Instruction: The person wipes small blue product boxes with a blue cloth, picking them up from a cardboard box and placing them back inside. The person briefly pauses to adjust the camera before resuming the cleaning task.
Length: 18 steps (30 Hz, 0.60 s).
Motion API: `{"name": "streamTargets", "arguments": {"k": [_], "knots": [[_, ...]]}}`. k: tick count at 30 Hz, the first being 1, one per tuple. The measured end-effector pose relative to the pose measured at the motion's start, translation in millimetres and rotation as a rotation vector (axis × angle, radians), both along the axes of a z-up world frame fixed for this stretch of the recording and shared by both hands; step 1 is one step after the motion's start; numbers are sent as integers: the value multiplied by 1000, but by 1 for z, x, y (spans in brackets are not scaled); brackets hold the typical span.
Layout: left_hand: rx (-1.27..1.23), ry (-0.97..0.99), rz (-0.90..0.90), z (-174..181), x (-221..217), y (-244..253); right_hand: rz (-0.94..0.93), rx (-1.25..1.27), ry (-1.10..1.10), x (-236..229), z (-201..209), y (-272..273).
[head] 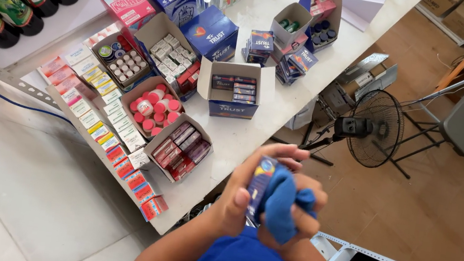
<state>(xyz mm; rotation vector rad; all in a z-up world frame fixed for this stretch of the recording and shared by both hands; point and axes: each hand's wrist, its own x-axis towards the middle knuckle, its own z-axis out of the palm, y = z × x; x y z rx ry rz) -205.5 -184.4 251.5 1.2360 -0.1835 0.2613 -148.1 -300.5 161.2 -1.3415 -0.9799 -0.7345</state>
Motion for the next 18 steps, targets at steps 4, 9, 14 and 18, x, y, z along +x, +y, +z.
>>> {"name": "streamTargets", "arguments": {"k": [4,9,14,18], "knots": [[-101,-74,196,-40,9,7,315,-12,15,-22,-2,-1],[115,85,342,-32,8,27,373,-235,-206,4,26,-26],[160,184,245,-11,9,23,77,-168,32,15,52,-13],[223,40,-42,-15,12,18,183,-172,-40,21,33,0]]}}
